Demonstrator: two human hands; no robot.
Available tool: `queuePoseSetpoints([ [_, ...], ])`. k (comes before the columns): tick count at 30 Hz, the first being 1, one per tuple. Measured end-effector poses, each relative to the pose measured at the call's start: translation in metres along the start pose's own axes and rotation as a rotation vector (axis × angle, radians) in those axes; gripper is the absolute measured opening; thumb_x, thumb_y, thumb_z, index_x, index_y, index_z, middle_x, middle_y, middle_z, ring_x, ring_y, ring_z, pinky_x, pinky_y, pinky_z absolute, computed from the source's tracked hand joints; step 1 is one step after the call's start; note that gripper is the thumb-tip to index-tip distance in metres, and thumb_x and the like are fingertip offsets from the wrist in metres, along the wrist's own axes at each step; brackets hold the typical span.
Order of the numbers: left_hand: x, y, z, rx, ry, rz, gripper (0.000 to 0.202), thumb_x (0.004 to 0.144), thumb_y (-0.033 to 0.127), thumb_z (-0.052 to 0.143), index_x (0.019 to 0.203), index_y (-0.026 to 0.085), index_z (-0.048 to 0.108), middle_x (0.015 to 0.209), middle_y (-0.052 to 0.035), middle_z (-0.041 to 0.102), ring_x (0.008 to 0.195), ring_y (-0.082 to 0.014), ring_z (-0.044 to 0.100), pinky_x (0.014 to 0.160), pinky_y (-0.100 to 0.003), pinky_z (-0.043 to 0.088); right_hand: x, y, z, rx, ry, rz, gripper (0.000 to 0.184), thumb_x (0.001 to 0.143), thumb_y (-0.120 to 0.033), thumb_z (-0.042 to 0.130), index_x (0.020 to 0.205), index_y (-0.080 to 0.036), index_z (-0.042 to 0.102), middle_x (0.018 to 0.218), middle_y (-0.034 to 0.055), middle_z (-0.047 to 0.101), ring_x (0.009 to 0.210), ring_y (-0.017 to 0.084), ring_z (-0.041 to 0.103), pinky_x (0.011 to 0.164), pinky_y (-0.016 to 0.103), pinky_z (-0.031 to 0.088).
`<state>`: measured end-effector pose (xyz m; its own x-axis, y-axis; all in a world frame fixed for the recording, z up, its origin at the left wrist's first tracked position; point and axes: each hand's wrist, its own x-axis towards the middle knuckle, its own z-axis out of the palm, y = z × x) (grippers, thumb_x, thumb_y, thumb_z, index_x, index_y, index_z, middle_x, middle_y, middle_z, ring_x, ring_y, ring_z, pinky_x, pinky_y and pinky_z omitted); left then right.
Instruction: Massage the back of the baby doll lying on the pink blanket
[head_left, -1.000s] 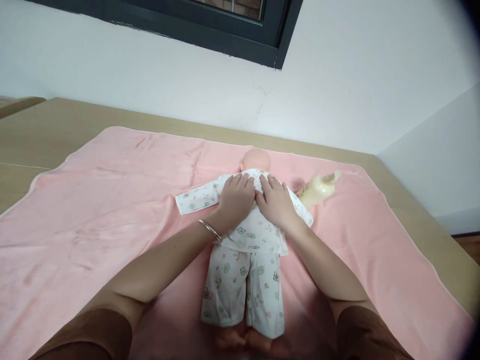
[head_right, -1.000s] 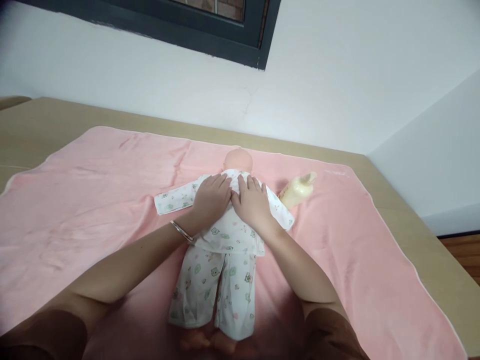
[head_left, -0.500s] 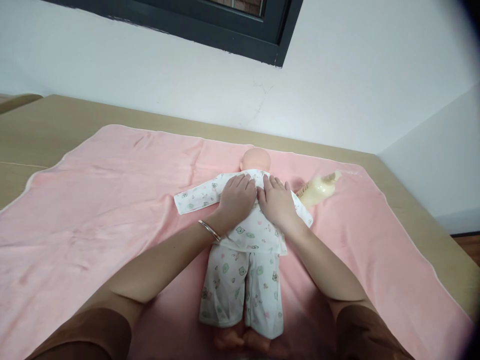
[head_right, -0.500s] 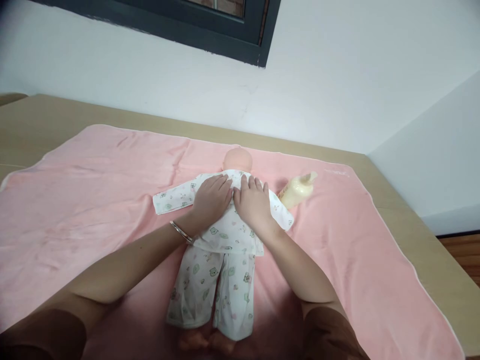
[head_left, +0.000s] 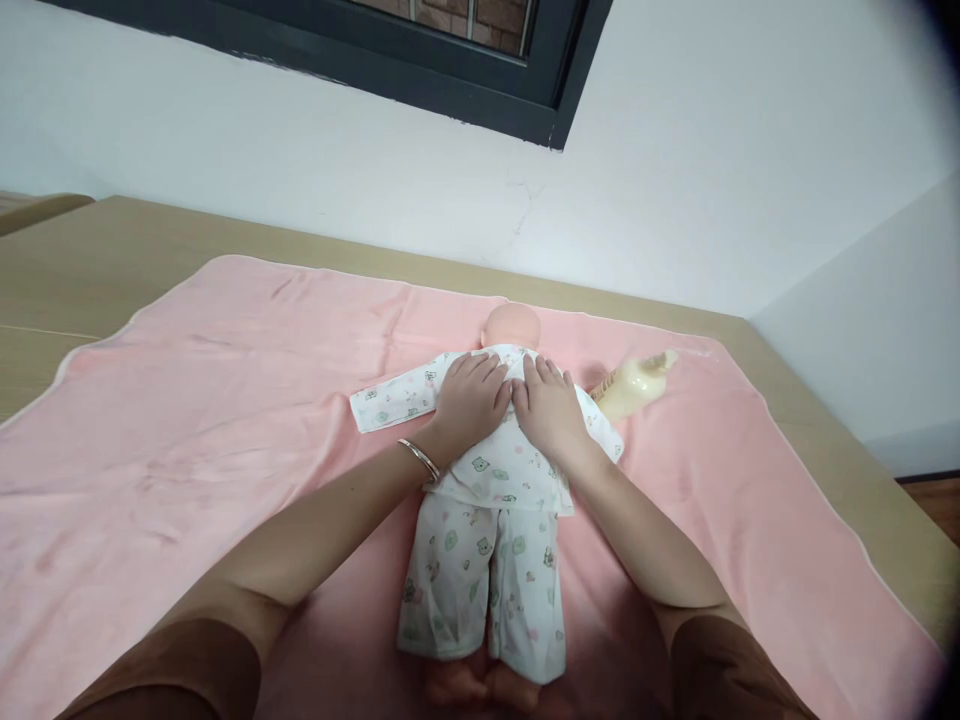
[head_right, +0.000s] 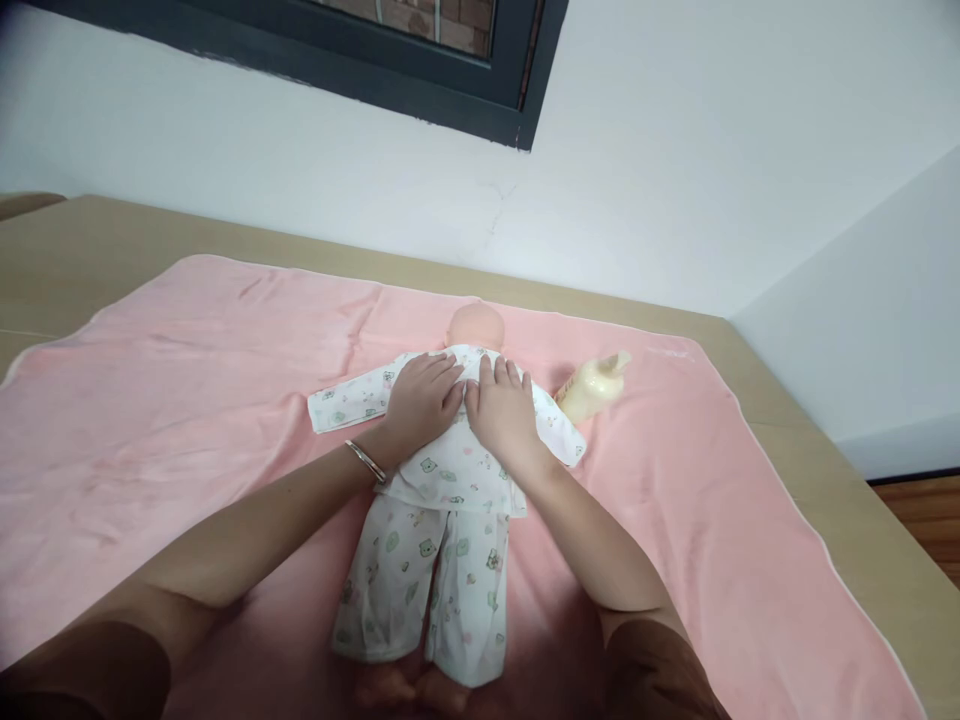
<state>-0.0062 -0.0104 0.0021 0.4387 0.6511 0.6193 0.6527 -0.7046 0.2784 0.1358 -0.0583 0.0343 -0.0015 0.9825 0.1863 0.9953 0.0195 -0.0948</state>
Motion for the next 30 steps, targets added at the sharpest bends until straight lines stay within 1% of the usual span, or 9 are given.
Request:
queuePoseSetpoints([
  [4, -0.004, 0.004, -0.002, 0.031, 0.068, -0.062, 0.029, 0.096, 0.029, 0.047, 0.105, 0.018, 0.072, 0.112, -0.0114, 0.075, 0.114, -0.0287, 0.065, 0.102, -0.048, 0.048, -0.026, -0.019, -0.007, -0.119, 0.068, -0.075, 0.052, 0.101, -0.024, 0.03, 0.143, -0.001, 0.05, 0.144, 0.0247, 0.053, 0.135, 0.036, 0.05, 0.118, 0.053, 0.025],
  [7, -0.004, 0.004, 0.0, 0.049, 0.072, -0.144, 0.032, 0.093, 0.033, 0.052, 0.112, 0.015, 0.07, 0.122, -0.0137, 0.071, 0.118, -0.0317, 0.062, 0.106, -0.05, 0.046, -0.025, -0.017, -0.01, -0.068, 0.049, -0.079, 0.05, 0.101, -0.026, 0.033, 0.141, -0.005, 0.053, 0.145, 0.0222, 0.054, 0.135, 0.035, 0.05, 0.117, 0.052, 0.027],
  [10, -0.002, 0.0, 0.005, 0.011, 0.022, -0.19, 0.042, 0.092, 0.031, 0.052, 0.127, 0.011, 0.062, 0.135, -0.0163, 0.063, 0.13, -0.0338, 0.055, 0.114, -0.053, 0.038, -0.008, -0.001, -0.009, 0.029, 0.012, -0.016, 0.054, 0.103, -0.036, 0.033, 0.147, -0.008, 0.047, 0.15, 0.0197, 0.05, 0.142, 0.034, 0.042, 0.118, 0.056, 0.026],
  [13, 0.0, -0.006, 0.012, -0.065, -0.019, -0.202, 0.045, 0.093, 0.031, 0.05, 0.134, 0.011, 0.056, 0.143, -0.0162, 0.057, 0.139, -0.0321, 0.047, 0.12, -0.053, 0.032, 0.006, 0.01, -0.008, 0.086, -0.041, 0.061, 0.06, 0.105, -0.046, 0.027, 0.152, -0.011, 0.039, 0.156, 0.0205, 0.04, 0.147, 0.036, 0.033, 0.117, 0.068, 0.016],
  [15, 0.0, -0.01, 0.015, -0.12, -0.041, -0.217, 0.046, 0.096, 0.032, 0.045, 0.136, 0.013, 0.054, 0.147, -0.0152, 0.054, 0.142, -0.03, 0.044, 0.121, -0.053, 0.03, 0.008, 0.011, -0.009, 0.093, -0.031, 0.083, 0.062, 0.105, -0.048, 0.025, 0.154, -0.011, 0.034, 0.16, 0.0221, 0.031, 0.15, 0.038, 0.025, 0.115, 0.073, 0.01],
  [19, 0.0, -0.015, 0.018, -0.197, -0.04, -0.231, 0.047, 0.101, 0.032, 0.03, 0.138, 0.014, 0.053, 0.148, -0.0134, 0.054, 0.142, -0.0251, 0.044, 0.121, -0.051, 0.03, 0.001, 0.002, -0.009, 0.123, 0.049, -0.028, 0.062, 0.105, -0.044, 0.028, 0.158, -0.014, 0.024, 0.166, 0.0193, 0.015, 0.154, 0.035, 0.011, 0.118, 0.067, 0.012],
  [24, -0.002, -0.016, 0.017, -0.233, -0.014, -0.217, 0.053, 0.104, 0.035, 0.019, 0.141, 0.015, 0.05, 0.148, -0.013, 0.054, 0.143, -0.0228, 0.044, 0.121, -0.049, 0.029, -0.002, -0.001, -0.004, 0.218, -0.04, -0.063, 0.057, 0.105, -0.042, 0.029, 0.155, -0.016, 0.034, 0.165, 0.0182, 0.022, 0.153, 0.035, 0.017, 0.119, 0.063, 0.018],
  [28, -0.003, -0.017, 0.016, -0.255, -0.001, -0.195, 0.055, 0.104, 0.038, 0.016, 0.14, 0.016, 0.051, 0.146, -0.0125, 0.055, 0.141, -0.0225, 0.045, 0.12, -0.048, 0.03, -0.003, -0.003, -0.003, 0.256, 0.091, -0.08, 0.06, 0.103, -0.04, 0.033, 0.157, -0.014, 0.027, 0.166, 0.0181, 0.015, 0.155, 0.032, 0.011, 0.121, 0.061, 0.017],
  [30, -0.004, -0.017, 0.016, -0.277, 0.022, -0.195, 0.056, 0.105, 0.039, 0.014, 0.139, 0.016, 0.052, 0.146, -0.012, 0.056, 0.141, -0.0219, 0.045, 0.12, -0.047, 0.03, -0.004, -0.005, -0.001, 0.242, 0.089, -0.113, 0.059, 0.102, -0.035, 0.034, 0.156, -0.014, 0.029, 0.167, 0.0159, 0.016, 0.155, 0.03, 0.01, 0.122, 0.06, 0.014],
])
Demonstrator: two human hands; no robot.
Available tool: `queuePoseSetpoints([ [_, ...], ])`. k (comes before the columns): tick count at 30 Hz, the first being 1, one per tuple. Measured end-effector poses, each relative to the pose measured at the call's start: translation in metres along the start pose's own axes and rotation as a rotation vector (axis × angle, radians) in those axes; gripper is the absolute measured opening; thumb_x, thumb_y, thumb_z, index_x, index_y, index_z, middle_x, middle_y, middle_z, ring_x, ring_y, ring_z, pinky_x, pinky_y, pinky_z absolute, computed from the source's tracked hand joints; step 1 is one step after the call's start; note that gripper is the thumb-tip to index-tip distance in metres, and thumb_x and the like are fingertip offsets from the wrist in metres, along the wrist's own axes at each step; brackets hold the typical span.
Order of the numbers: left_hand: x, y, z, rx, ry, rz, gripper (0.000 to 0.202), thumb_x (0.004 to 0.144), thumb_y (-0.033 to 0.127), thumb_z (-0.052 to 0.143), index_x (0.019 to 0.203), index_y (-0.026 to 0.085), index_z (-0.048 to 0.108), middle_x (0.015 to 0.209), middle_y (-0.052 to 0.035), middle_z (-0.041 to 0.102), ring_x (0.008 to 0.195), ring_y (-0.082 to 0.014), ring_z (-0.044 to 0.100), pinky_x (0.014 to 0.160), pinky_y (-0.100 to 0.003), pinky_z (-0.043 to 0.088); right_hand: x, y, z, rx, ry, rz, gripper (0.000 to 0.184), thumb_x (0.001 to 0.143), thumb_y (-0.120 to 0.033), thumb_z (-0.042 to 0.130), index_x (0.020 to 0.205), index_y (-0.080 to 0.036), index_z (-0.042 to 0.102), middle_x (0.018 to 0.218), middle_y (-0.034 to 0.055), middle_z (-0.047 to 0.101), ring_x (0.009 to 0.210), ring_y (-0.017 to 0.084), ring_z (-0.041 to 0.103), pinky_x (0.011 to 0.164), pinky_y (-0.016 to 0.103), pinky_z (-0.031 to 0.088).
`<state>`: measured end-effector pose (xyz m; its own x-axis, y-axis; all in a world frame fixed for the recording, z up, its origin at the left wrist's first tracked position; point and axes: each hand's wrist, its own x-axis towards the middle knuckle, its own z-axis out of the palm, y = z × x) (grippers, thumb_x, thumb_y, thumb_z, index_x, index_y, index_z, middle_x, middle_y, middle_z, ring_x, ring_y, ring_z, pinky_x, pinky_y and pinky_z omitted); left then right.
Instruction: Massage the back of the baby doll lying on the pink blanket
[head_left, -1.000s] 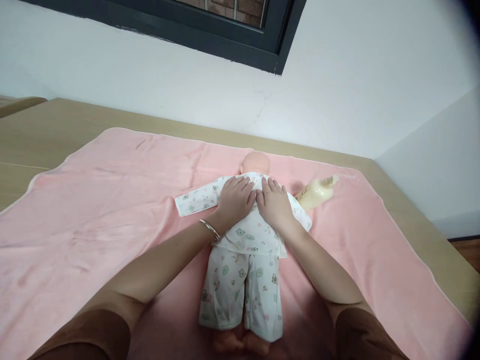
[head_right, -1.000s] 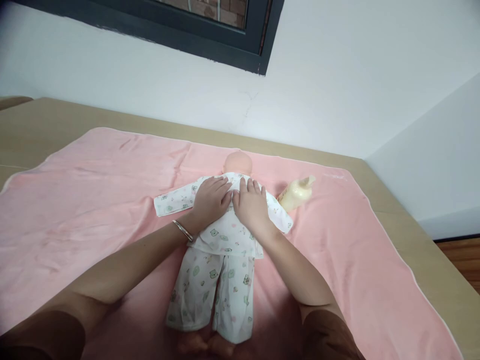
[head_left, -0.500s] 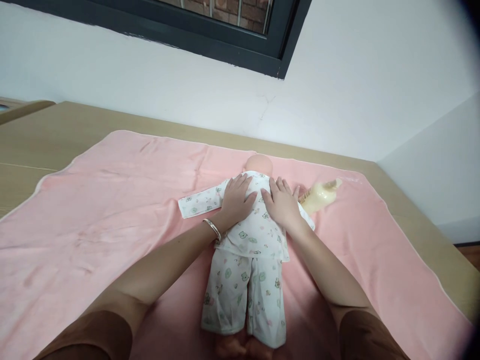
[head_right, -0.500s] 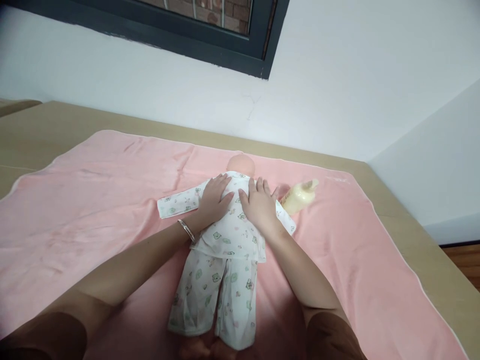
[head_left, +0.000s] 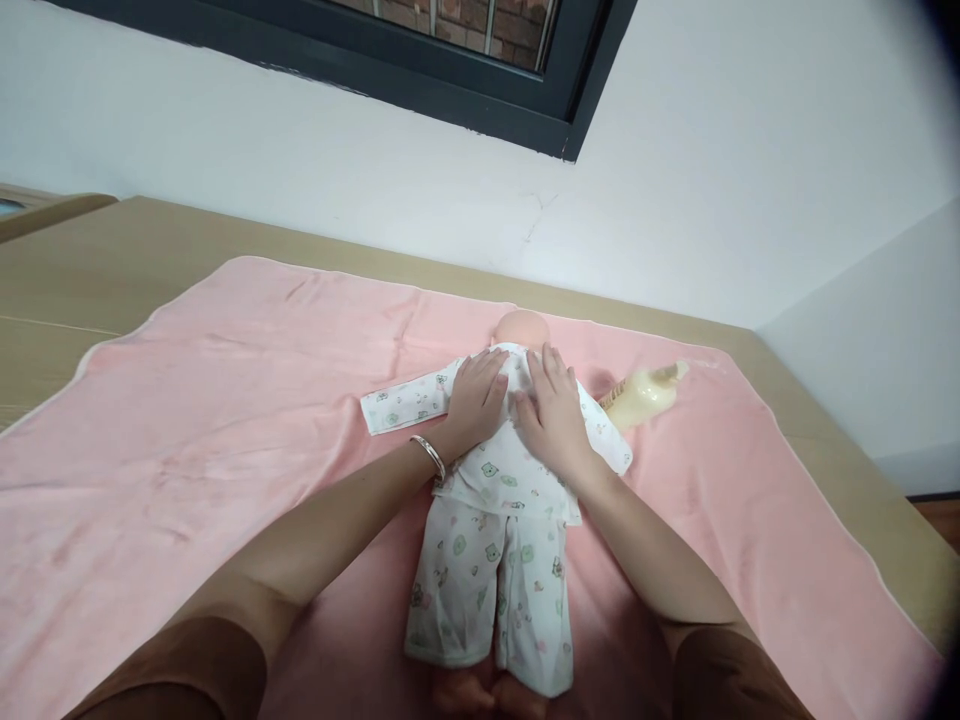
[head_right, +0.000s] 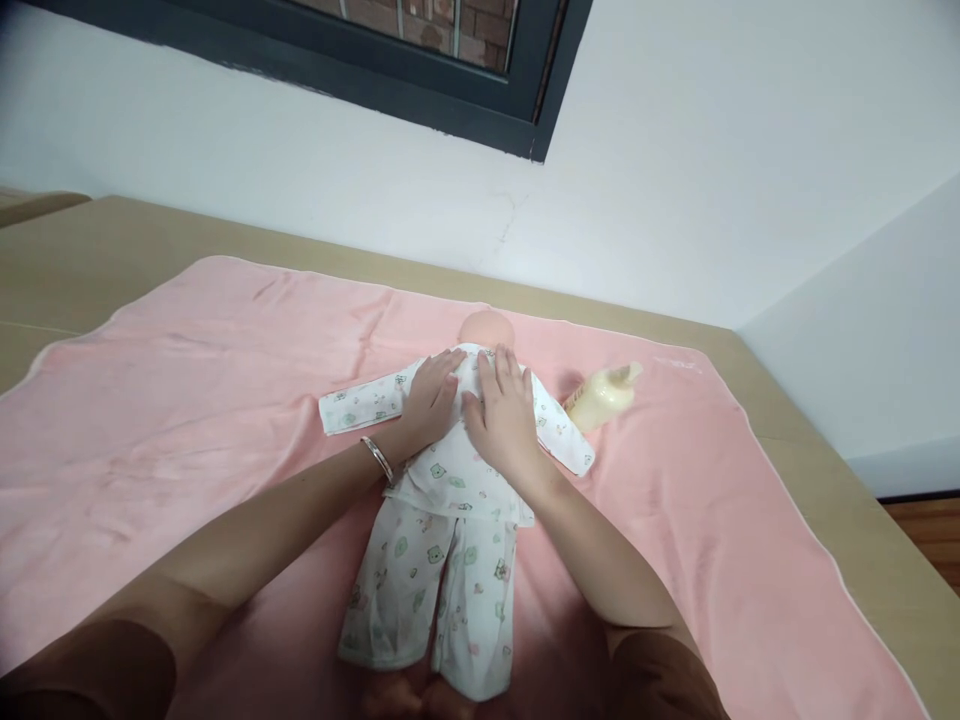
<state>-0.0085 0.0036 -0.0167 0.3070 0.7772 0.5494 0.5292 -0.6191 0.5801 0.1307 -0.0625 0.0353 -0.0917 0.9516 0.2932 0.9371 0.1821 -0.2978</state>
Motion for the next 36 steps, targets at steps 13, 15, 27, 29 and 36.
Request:
queuePoseSetpoints([
  [13, -0.002, 0.002, -0.002, -0.025, 0.029, 0.003, 0.055, 0.104, 0.037, 0.014, 0.136, 0.016, 0.054, 0.143, -0.0121, 0.058, 0.139, -0.0209, 0.047, 0.119, -0.047, 0.033, -0.006, -0.001, 0.006, -0.001, 0.029, -0.061, 0.052, 0.099, -0.032, 0.037, 0.149, -0.018, 0.044, 0.164, 0.0116, 0.027, 0.155, 0.028, 0.015, 0.122, 0.06, 0.016],
  [15, -0.002, 0.001, -0.001, -0.026, 0.037, 0.007, 0.055, 0.104, 0.036, 0.014, 0.136, 0.015, 0.054, 0.142, -0.0125, 0.059, 0.138, -0.0214, 0.048, 0.119, -0.047, 0.033, -0.005, -0.004, 0.011, -0.031, -0.036, -0.051, 0.052, 0.099, -0.031, 0.039, 0.148, -0.018, 0.046, 0.163, 0.0111, 0.031, 0.154, 0.03, 0.019, 0.122, 0.061, 0.015],
  [27, 0.002, -0.009, 0.011, -0.019, 0.093, 0.014, 0.049, 0.105, 0.037, 0.022, 0.127, 0.018, 0.061, 0.134, -0.0091, 0.065, 0.13, -0.0201, 0.054, 0.117, -0.042, 0.035, -0.005, -0.011, 0.023, -0.091, 0.052, -0.013, 0.049, 0.097, -0.028, 0.041, 0.144, -0.021, 0.051, 0.16, 0.0055, 0.038, 0.152, 0.026, 0.025, 0.124, 0.053, 0.013],
  [29, 0.002, -0.009, 0.011, -0.021, 0.101, 0.013, 0.048, 0.104, 0.036, 0.024, 0.126, 0.017, 0.062, 0.133, -0.009, 0.066, 0.13, -0.0206, 0.054, 0.117, -0.042, 0.034, -0.005, -0.011, 0.025, -0.08, 0.073, -0.012, 0.048, 0.097, -0.029, 0.041, 0.143, -0.021, 0.052, 0.159, 0.0055, 0.04, 0.151, 0.026, 0.026, 0.124, 0.052, 0.013],
  [36, 0.006, 0.002, 0.006, 0.058, 0.015, -0.052, 0.045, 0.103, 0.035, 0.028, 0.129, 0.019, 0.061, 0.138, -0.0094, 0.062, 0.135, -0.0259, 0.05, 0.12, -0.044, 0.03, -0.003, -0.005, 0.028, -0.032, 0.104, -0.01, 0.05, 0.094, -0.027, 0.044, 0.142, -0.02, 0.054, 0.158, 0.0071, 0.042, 0.149, 0.028, 0.029, 0.123, 0.054, 0.017],
])
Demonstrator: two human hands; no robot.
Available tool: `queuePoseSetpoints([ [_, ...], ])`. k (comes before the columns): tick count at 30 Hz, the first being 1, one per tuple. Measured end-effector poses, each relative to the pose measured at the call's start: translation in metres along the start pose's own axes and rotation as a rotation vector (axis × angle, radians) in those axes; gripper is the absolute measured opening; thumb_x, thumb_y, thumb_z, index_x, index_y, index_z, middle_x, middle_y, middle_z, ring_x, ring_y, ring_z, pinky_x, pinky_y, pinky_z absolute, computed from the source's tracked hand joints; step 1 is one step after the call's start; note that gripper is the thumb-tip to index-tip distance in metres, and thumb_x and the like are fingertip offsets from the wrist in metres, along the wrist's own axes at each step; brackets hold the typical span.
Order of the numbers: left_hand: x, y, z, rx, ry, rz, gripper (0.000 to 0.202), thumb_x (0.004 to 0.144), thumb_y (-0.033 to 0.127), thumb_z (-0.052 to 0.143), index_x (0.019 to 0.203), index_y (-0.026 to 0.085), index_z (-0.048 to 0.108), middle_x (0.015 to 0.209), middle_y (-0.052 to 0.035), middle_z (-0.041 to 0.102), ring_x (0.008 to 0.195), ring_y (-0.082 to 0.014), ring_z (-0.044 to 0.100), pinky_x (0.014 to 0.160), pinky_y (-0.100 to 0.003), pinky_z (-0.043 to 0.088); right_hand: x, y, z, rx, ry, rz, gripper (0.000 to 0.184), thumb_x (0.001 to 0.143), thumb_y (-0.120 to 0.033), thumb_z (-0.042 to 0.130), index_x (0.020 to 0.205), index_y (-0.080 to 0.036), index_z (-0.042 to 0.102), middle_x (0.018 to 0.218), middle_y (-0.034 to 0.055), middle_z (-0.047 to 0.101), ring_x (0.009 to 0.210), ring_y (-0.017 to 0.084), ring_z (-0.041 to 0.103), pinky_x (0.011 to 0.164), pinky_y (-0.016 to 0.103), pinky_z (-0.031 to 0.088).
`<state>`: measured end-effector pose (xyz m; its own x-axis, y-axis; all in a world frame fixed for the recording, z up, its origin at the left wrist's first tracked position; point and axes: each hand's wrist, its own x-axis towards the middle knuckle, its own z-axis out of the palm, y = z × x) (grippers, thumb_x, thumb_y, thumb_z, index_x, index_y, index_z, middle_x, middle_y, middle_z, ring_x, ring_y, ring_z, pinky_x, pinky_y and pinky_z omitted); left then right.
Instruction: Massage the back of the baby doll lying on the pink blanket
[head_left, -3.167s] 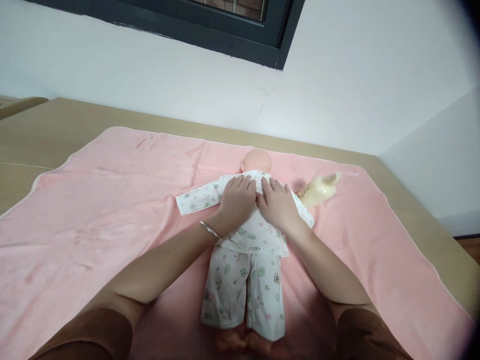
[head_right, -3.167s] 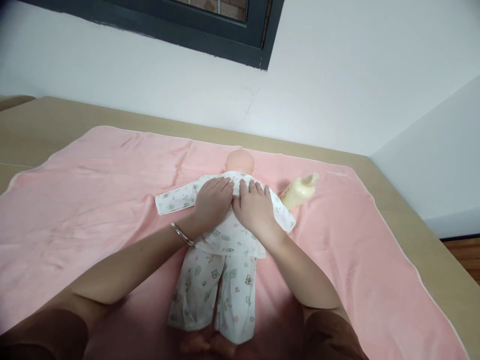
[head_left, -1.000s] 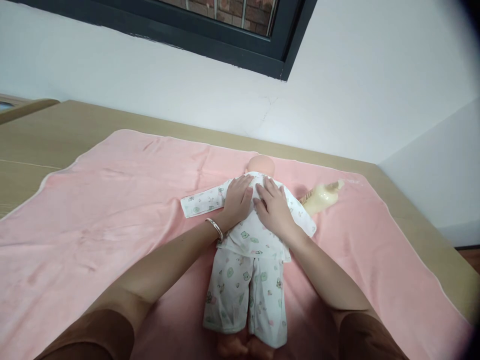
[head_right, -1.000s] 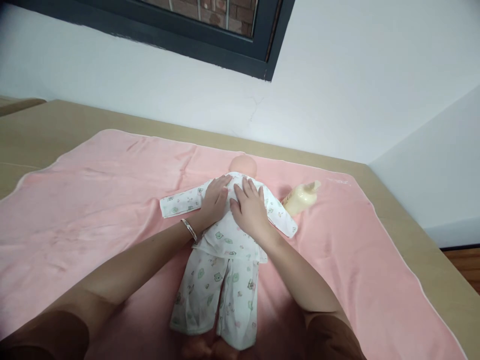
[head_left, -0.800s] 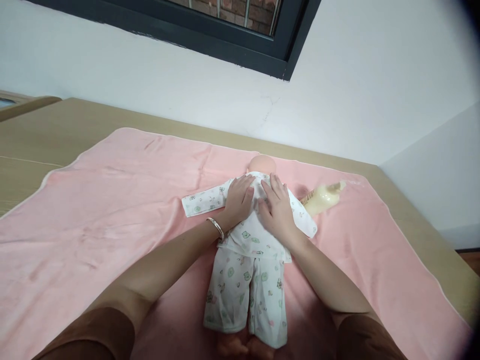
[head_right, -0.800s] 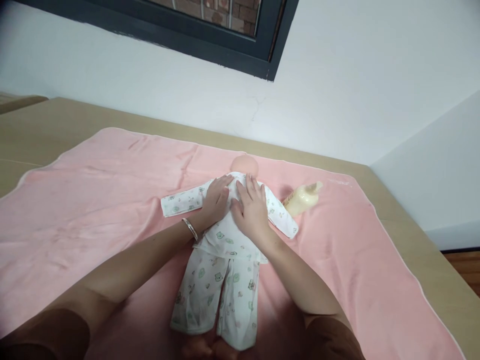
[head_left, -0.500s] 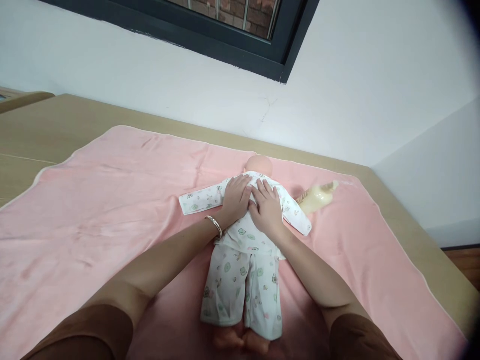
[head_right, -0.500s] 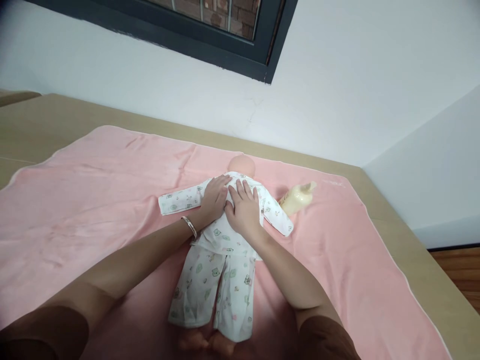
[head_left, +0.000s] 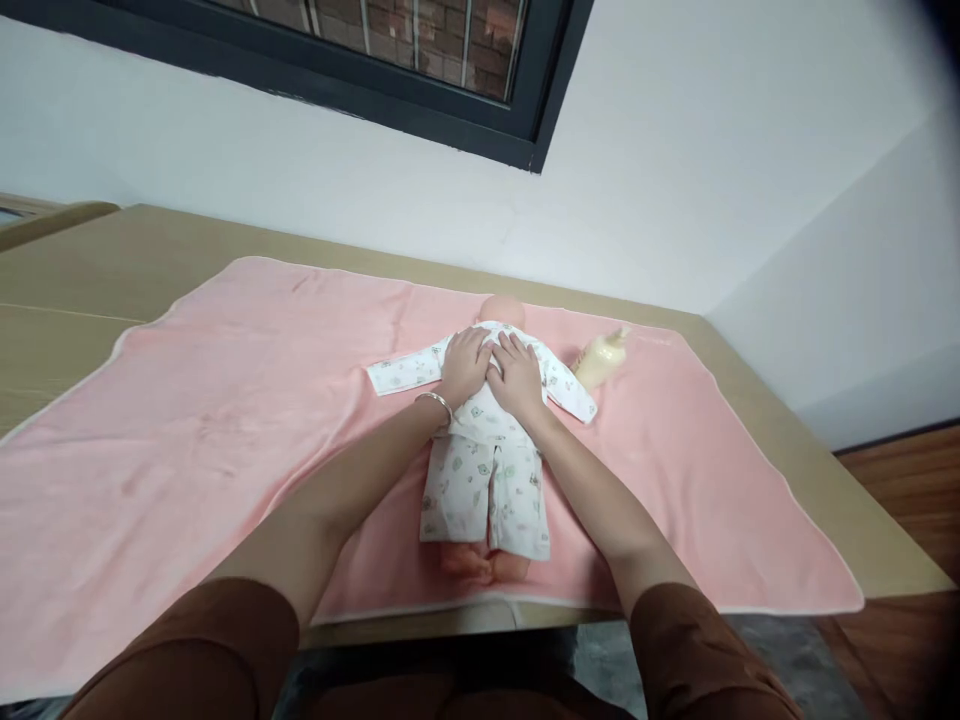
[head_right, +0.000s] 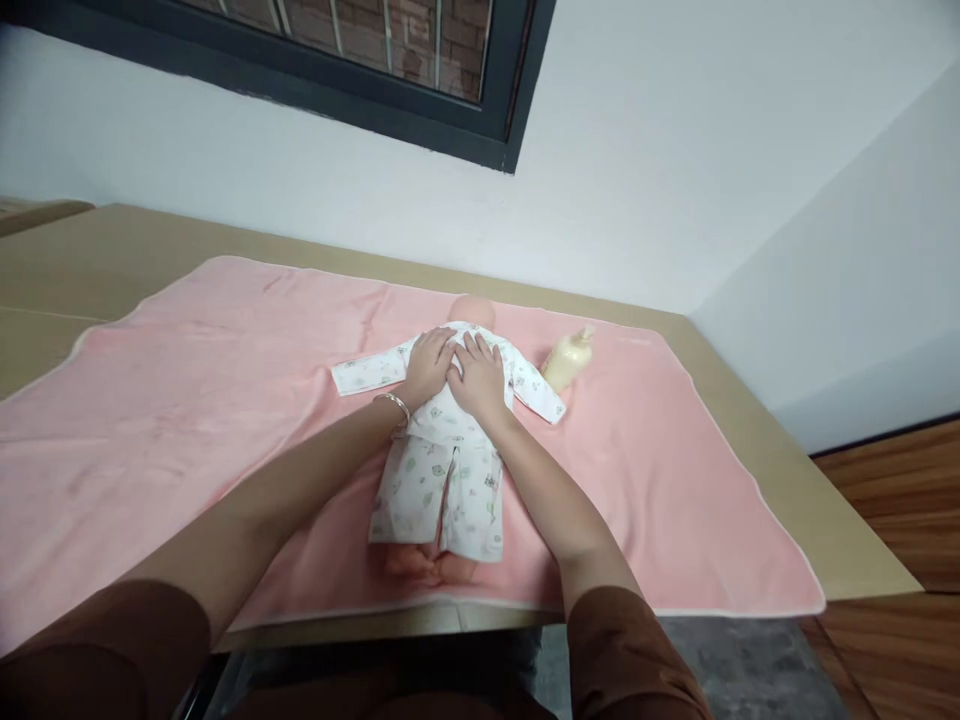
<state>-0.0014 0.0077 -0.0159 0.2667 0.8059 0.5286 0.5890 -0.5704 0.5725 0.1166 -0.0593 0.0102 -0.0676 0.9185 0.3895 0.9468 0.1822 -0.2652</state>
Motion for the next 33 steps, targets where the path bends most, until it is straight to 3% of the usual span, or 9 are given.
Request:
queuePoseSetpoints([
  [3, -0.002, 0.009, -0.006, 0.106, -0.038, -0.043, 0.049, 0.103, 0.036, 0.025, 0.133, 0.018, 0.059, 0.143, -0.0113, 0.058, 0.144, -0.0317, 0.038, 0.122, -0.052, 0.021, 0.0, 0.001, -0.003, -0.001, -0.006, 0.009, 0.051, 0.095, -0.028, 0.043, 0.144, -0.02, 0.052, 0.159, 0.0079, 0.039, 0.15, 0.03, 0.028, 0.122, 0.055, 0.019],
  [6, -0.008, 0.019, -0.015, 0.204, -0.052, -0.104, 0.052, 0.103, 0.039, 0.024, 0.136, 0.015, 0.056, 0.146, -0.0147, 0.054, 0.149, -0.0329, 0.029, 0.124, -0.051, 0.014, -0.004, -0.002, -0.009, -0.034, -0.025, 0.055, 0.051, 0.097, -0.031, 0.04, 0.146, -0.021, 0.049, 0.163, 0.0098, 0.032, 0.151, 0.034, 0.023, 0.119, 0.061, 0.021],
  [10, -0.027, 0.027, -0.025, 0.248, -0.102, -0.163, 0.055, 0.103, 0.042, 0.026, 0.141, 0.008, 0.048, 0.153, -0.0173, 0.045, 0.151, -0.0318, 0.021, 0.125, -0.05, 0.008, -0.02, -0.008, -0.013, -0.095, -0.058, 0.15, 0.057, 0.1, -0.034, 0.034, 0.154, -0.018, 0.035, 0.165, 0.0143, 0.022, 0.152, 0.036, 0.017, 0.117, 0.064, 0.024],
  [15, -0.06, 0.031, -0.036, 0.284, -0.187, -0.199, 0.053, 0.105, 0.042, 0.027, 0.141, 0.009, 0.046, 0.151, -0.0162, 0.048, 0.149, -0.029, 0.025, 0.124, -0.051, 0.009, -0.048, -0.016, -0.012, -0.16, -0.104, 0.17, 0.063, 0.101, -0.037, 0.029, 0.158, -0.014, 0.021, 0.167, 0.0169, 0.013, 0.154, 0.038, 0.01, 0.116, 0.066, 0.025],
  [20, -0.082, 0.032, -0.045, 0.295, -0.236, -0.21, 0.052, 0.103, 0.042, 0.028, 0.134, 0.01, 0.055, 0.144, -0.018, 0.054, 0.147, -0.0336, 0.031, 0.122, -0.055, 0.015, -0.063, -0.017, -0.009, -0.131, -0.089, 0.158, 0.062, 0.102, -0.04, 0.028, 0.158, -0.014, 0.023, 0.166, 0.0173, 0.015, 0.153, 0.039, 0.012, 0.114, 0.065, 0.029],
  [33, -0.092, 0.04, -0.053, 0.352, -0.282, -0.251, 0.052, 0.103, 0.041, 0.028, 0.13, 0.008, 0.058, 0.137, -0.0214, 0.059, 0.136, -0.0332, 0.046, 0.117, -0.053, 0.024, -0.083, -0.019, -0.013, -0.131, -0.127, 0.17, 0.066, 0.101, -0.042, 0.03, 0.16, -0.014, 0.017, 0.167, 0.0167, 0.011, 0.152, 0.041, 0.014, 0.115, 0.066, 0.028],
])
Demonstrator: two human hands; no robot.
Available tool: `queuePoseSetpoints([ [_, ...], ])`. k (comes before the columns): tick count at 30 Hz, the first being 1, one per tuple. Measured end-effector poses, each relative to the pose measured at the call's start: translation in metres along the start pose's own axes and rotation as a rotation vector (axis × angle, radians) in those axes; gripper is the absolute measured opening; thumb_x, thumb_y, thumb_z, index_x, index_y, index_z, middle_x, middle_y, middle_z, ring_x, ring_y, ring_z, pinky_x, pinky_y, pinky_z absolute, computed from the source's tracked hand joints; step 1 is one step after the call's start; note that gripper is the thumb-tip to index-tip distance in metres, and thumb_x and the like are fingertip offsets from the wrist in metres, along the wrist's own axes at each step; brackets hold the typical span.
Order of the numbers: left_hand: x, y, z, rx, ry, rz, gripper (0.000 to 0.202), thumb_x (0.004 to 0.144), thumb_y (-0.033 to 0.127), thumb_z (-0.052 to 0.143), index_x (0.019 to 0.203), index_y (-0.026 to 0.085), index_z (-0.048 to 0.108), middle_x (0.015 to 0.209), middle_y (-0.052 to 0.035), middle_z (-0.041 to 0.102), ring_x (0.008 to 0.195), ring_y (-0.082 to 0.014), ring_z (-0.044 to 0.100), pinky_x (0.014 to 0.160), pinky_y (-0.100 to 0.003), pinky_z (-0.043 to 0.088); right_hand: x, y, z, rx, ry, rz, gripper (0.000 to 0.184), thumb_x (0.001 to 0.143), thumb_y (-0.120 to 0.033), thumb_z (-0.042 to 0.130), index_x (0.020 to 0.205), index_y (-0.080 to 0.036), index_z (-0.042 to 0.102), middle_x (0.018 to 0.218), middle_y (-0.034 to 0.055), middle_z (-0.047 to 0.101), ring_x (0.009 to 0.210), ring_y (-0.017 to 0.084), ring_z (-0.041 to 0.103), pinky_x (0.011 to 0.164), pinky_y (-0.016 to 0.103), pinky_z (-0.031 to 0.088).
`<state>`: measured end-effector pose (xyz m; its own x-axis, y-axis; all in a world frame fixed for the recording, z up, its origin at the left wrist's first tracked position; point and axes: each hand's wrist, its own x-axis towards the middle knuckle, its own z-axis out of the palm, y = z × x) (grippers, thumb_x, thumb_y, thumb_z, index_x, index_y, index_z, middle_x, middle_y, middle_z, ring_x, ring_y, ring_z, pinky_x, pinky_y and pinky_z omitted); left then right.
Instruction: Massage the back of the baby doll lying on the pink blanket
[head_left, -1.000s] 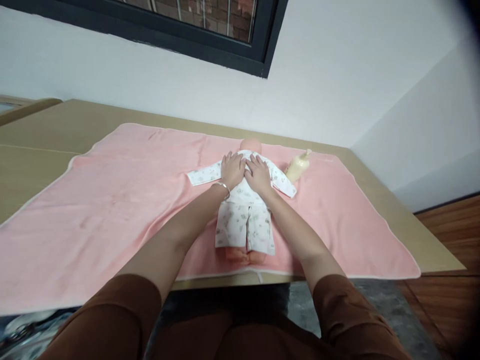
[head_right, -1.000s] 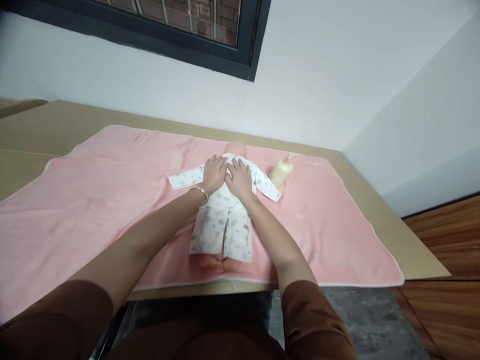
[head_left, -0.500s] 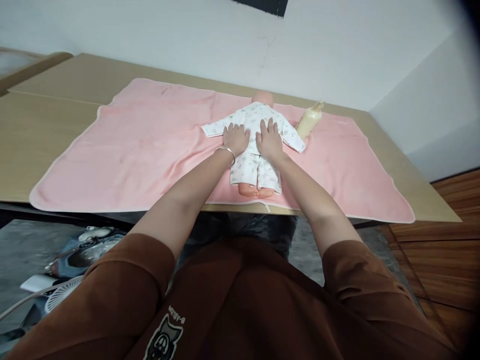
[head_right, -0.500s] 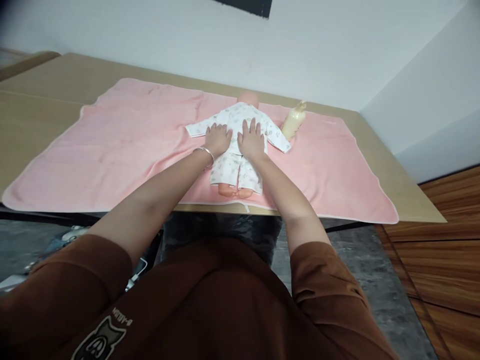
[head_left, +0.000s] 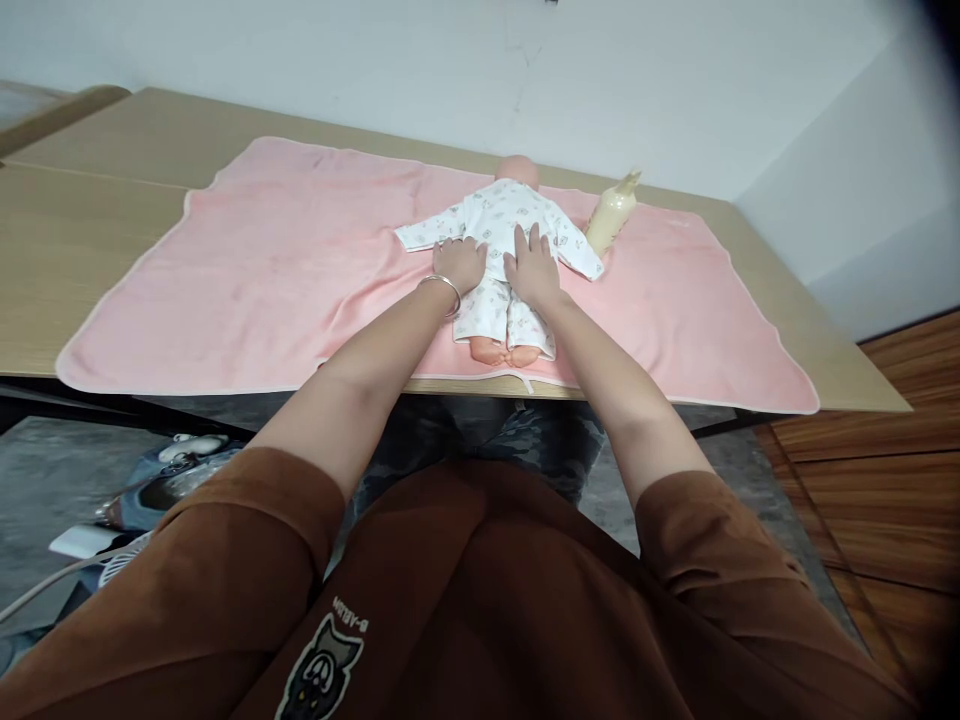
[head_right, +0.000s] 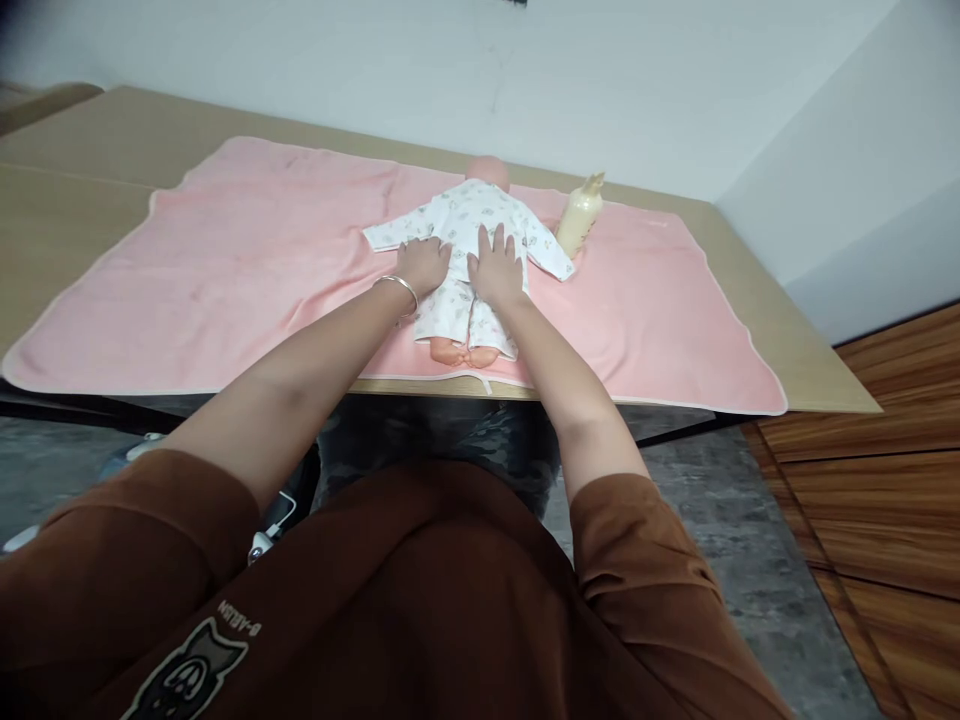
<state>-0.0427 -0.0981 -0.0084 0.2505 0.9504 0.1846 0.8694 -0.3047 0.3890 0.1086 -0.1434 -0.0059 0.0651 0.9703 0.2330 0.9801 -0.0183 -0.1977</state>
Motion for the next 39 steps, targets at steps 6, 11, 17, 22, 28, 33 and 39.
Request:
queuePoseSetpoints([
  [6, 0.01, 0.005, -0.006, 0.042, -0.095, -0.019, 0.056, 0.103, 0.045, 0.029, 0.131, 0.005, 0.057, 0.135, -0.022, 0.059, 0.134, -0.0343, 0.049, 0.116, -0.051, 0.025, 0.003, 0.004, 0.0, -0.014, -0.046, -0.014, 0.069, 0.101, -0.048, 0.027, 0.16, -0.014, 0.013, 0.168, 0.0151, 0.007, 0.153, 0.04, 0.012, 0.119, 0.066, 0.02],
  [11, 0.017, 0.009, -0.006, -0.065, -0.007, -0.003, 0.065, 0.102, 0.058, 0.027, 0.139, 0.008, 0.046, 0.14, -0.0163, 0.054, 0.143, -0.034, 0.035, 0.121, -0.05, 0.014, 0.013, 0.013, 0.006, 0.056, -0.073, -0.046, 0.073, 0.099, -0.046, 0.035, 0.16, -0.013, 0.012, 0.168, 0.0168, 0.005, 0.152, 0.044, 0.008, 0.116, 0.07, 0.022],
  [17, 0.025, 0.029, -0.018, -0.222, 0.104, 0.095, 0.084, 0.096, 0.074, 0.016, 0.148, 0.01, 0.031, 0.132, -0.0105, 0.06, 0.144, -0.0289, 0.021, 0.123, -0.049, 0.001, 0.017, 0.025, 0.009, 0.092, -0.123, -0.098, 0.077, 0.097, -0.041, 0.045, 0.16, -0.013, 0.009, 0.167, 0.0178, 0.007, 0.153, 0.044, 0.005, 0.116, 0.069, 0.022],
  [22, 0.025, 0.051, -0.024, -0.149, 0.136, 0.212, 0.078, 0.099, 0.068, 0.019, 0.151, 0.011, 0.028, 0.141, -0.0103, 0.055, 0.144, -0.0298, 0.025, 0.123, -0.048, 0.009, -0.002, 0.025, -0.007, 0.081, -0.153, -0.123, 0.078, 0.093, -0.031, 0.047, 0.159, -0.012, 0.012, 0.168, 0.017, 0.007, 0.153, 0.04, 0.009, 0.119, 0.065, 0.021],
  [28, 0.014, 0.064, -0.029, -0.182, 0.163, 0.312, 0.054, 0.104, 0.045, 0.026, 0.147, 0.017, 0.041, 0.14, -0.0135, 0.055, 0.141, -0.0301, 0.039, 0.119, -0.042, 0.02, -0.041, 0.005, -0.017, 0.022, -0.111, -0.098, 0.074, 0.093, -0.029, 0.045, 0.158, -0.008, 0.016, 0.166, 0.0224, 0.01, 0.153, 0.043, 0.012, 0.118, 0.065, 0.021],
  [33, 0.023, 0.074, -0.031, -0.21, 0.204, 0.335, 0.049, 0.1, 0.035, 0.034, 0.142, 0.015, 0.049, 0.13, -0.0169, 0.062, 0.133, -0.0319, 0.048, 0.117, -0.043, 0.025, -0.047, -0.003, -0.011, 0.004, -0.095, -0.054, 0.076, 0.091, -0.03, 0.046, 0.159, -0.009, 0.018, 0.167, 0.02, 0.009, 0.153, 0.042, 0.008, 0.118, 0.061, 0.026],
  [39, 0.036, 0.083, -0.018, -0.508, 0.217, 0.227, 0.037, 0.094, 0.03, 0.045, 0.125, 0.019, 0.063, 0.115, -0.0136, 0.07, 0.122, -0.0297, 0.057, 0.112, -0.043, 0.035, -0.047, -0.003, -0.011, 0.049, -0.101, -0.044, 0.075, 0.09, -0.029, 0.047, 0.158, -0.012, 0.022, 0.168, 0.0138, 0.007, 0.155, 0.036, 0.006, 0.122, 0.055, 0.025],
])
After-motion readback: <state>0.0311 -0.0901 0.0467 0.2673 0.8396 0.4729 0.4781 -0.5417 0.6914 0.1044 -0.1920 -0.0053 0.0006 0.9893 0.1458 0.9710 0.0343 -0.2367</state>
